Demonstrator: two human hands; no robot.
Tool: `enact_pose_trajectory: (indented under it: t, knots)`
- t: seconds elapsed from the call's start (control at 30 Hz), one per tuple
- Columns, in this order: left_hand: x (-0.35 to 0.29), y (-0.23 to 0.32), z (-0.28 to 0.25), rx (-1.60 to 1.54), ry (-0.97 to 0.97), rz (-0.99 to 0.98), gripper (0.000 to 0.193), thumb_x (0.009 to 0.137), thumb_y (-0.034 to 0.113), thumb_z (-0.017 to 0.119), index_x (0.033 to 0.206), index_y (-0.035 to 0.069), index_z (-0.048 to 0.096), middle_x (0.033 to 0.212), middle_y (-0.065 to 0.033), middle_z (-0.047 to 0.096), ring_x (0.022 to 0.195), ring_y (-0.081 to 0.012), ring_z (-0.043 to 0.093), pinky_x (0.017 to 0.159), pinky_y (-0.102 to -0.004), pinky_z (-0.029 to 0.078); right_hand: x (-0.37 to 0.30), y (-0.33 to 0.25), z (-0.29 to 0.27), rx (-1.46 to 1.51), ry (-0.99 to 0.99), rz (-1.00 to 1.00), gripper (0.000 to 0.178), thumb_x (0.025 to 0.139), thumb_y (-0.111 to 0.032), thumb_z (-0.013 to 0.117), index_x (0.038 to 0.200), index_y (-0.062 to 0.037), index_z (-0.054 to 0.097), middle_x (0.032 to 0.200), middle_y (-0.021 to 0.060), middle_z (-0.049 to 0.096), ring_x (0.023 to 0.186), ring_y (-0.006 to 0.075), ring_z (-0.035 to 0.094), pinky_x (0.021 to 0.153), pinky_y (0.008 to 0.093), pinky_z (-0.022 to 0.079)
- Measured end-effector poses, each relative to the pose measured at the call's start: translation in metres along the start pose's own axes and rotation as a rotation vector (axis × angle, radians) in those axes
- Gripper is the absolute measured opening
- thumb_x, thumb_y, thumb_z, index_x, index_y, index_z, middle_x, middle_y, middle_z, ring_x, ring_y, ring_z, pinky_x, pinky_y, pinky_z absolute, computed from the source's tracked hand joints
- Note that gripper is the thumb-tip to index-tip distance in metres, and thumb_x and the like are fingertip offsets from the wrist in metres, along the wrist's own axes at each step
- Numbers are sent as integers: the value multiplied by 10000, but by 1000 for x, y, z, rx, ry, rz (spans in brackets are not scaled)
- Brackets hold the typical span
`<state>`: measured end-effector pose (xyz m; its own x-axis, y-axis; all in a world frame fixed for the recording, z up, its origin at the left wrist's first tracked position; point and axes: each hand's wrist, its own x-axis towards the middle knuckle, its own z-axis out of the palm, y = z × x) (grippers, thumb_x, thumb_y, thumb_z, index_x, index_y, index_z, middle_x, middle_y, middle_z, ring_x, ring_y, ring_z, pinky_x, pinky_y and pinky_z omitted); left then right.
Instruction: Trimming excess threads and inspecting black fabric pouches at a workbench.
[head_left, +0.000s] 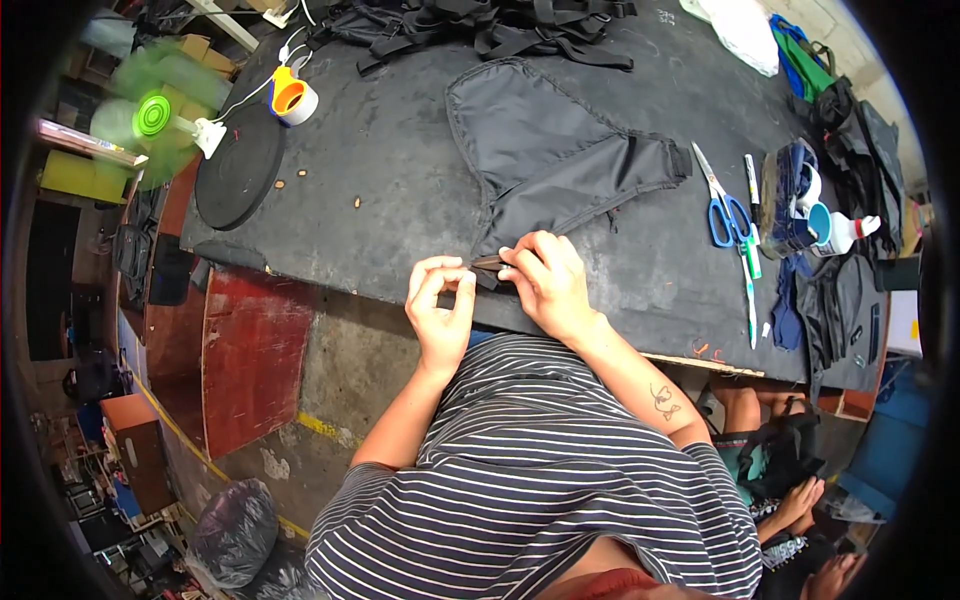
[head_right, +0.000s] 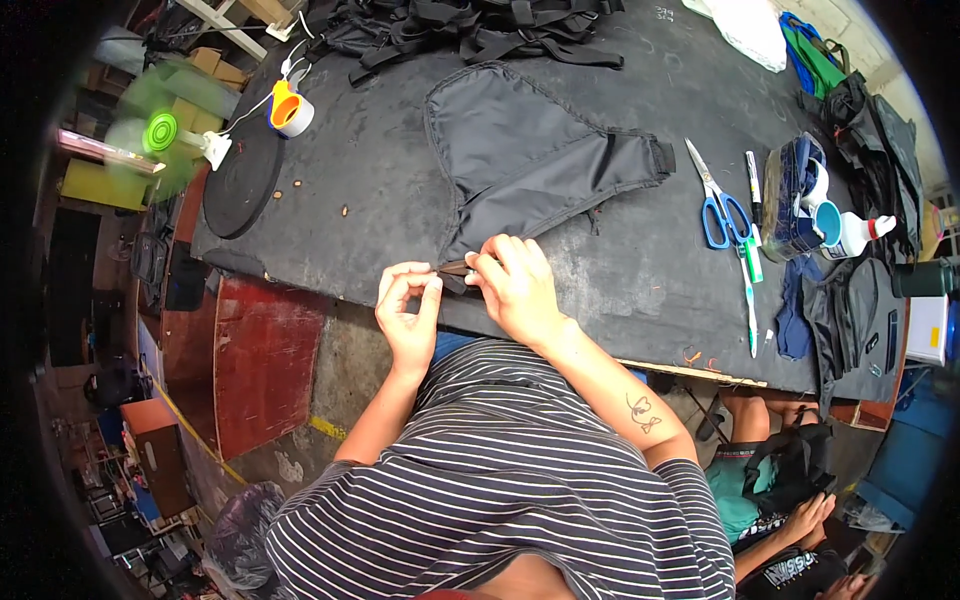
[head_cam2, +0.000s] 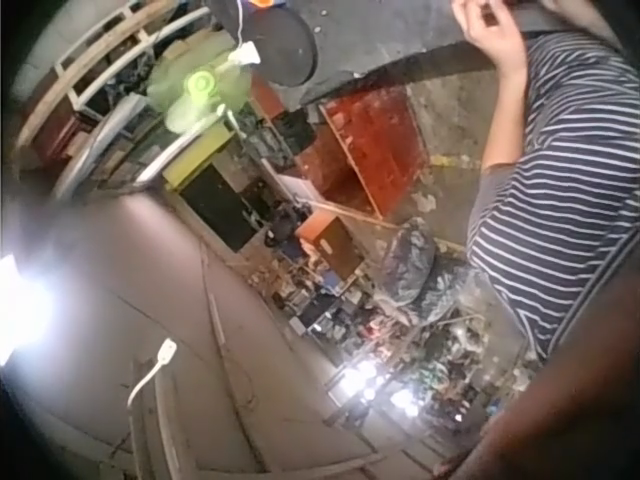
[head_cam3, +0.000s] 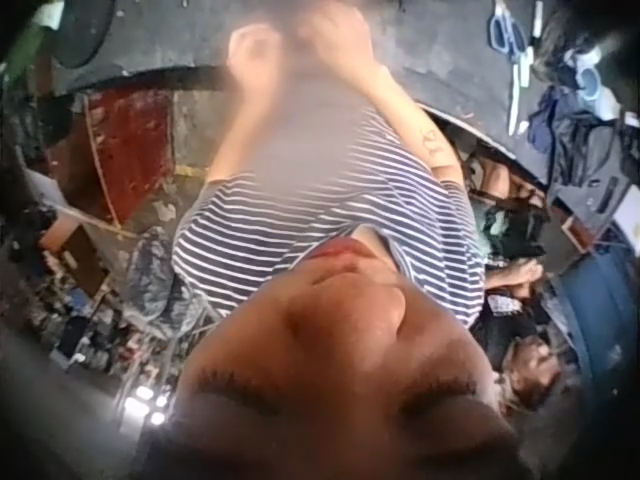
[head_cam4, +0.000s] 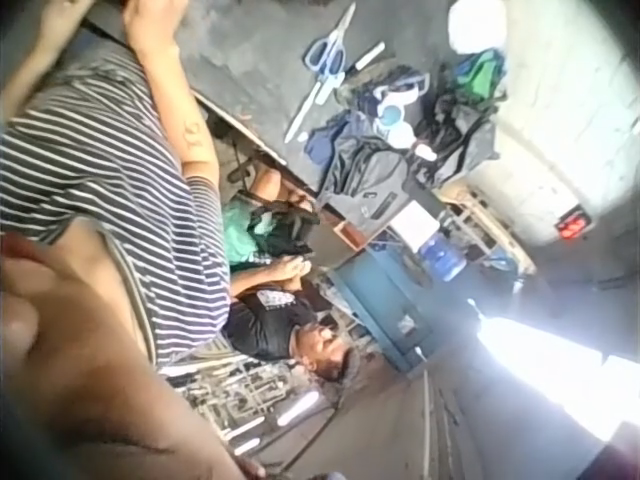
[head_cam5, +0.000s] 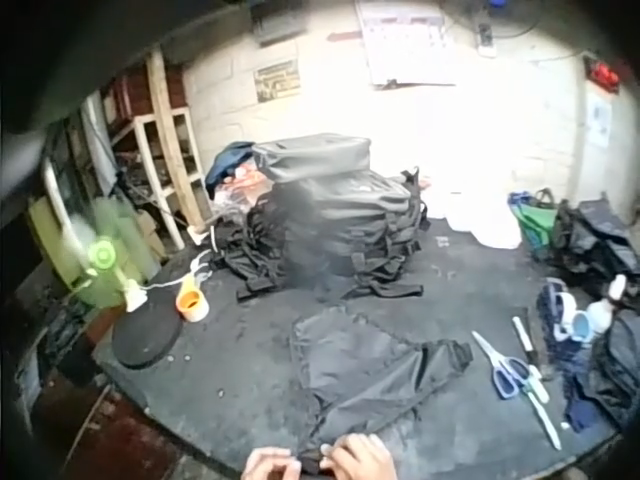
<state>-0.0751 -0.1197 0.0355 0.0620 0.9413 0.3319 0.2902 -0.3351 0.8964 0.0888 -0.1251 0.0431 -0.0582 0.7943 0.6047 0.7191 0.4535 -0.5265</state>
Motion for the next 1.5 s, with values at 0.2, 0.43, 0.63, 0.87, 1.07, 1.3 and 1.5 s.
enact_pose_trajectory:
  t: [0.2, 0.43, 0.63, 0.87, 1.07, 1.3, 1.5]
  knots:
    - [2, -1, 7, -62, 47, 2, 48, 773, -34, 641, 768, -22, 595, 932, -98, 576, 730, -123, 559, 644, -236, 464, -3, 5, 0, -6, 36, -29, 188, 653, -101, 710, 808, -57, 614, 775, 45, 538, 684, 225, 520, 608, 325, 404]
    - [1, -11, 9, -211, -1, -137, 130, 816, -15, 624, 860, 10, 503, 993, -101, 538, 836, -122, 552, 711, -222, 455, -7, 6, -2, 79, 29, 7, 165, 695, -75, 675, 835, -36, 597, 772, 63, 504, 688, 227, 518, 603, 338, 393]
    - [7, -14, 8, -450, -34, -321, 333, 793, -72, 627, 931, 86, 367, 813, -2, 437, 685, -44, 418, 604, -178, 390, -5, 21, -26, 184, 167, 344, 328, 744, -110, 705, 1032, -21, 578, 960, 121, 535, 870, 246, 550, 696, 321, 469]
    - [24, -16, -8, -244, 7, -356, 467, 789, 46, 693, 1158, 53, 408, 838, -8, 477, 701, -69, 446, 663, -191, 399, -6, 49, -56, -140, 65, 269, 272, 664, -103, 738, 792, -66, 500, 809, 104, 489, 712, 275, 499, 617, 378, 409]
    - [25, -32, -14, -318, -107, -398, 314, 793, 13, 683, 1076, 26, 549, 768, 29, 545, 654, -33, 479, 581, -163, 375, 15, 45, -34, -378, -137, 10, 599, 584, -3, 666, 1165, -118, 579, 1203, 105, 499, 885, 271, 491, 782, 363, 408]
    - [43, -24, -25, -323, -18, -360, 192, 901, 202, 595, 940, 18, 632, 808, -9, 612, 732, -79, 559, 670, -230, 459, 6, 76, -16, -340, -203, -33, 585, 573, 35, 577, 1134, -128, 619, 1101, 37, 587, 847, 224, 532, 730, 334, 427]
    - [68, -31, -19, -335, 35, -306, 143, 907, 131, 567, 982, 28, 632, 877, -9, 618, 799, -80, 565, 714, -222, 451, 4, 77, -20, -130, -180, 76, 465, 604, 50, 549, 1033, -92, 656, 1015, 50, 619, 897, 249, 569, 783, 341, 451]
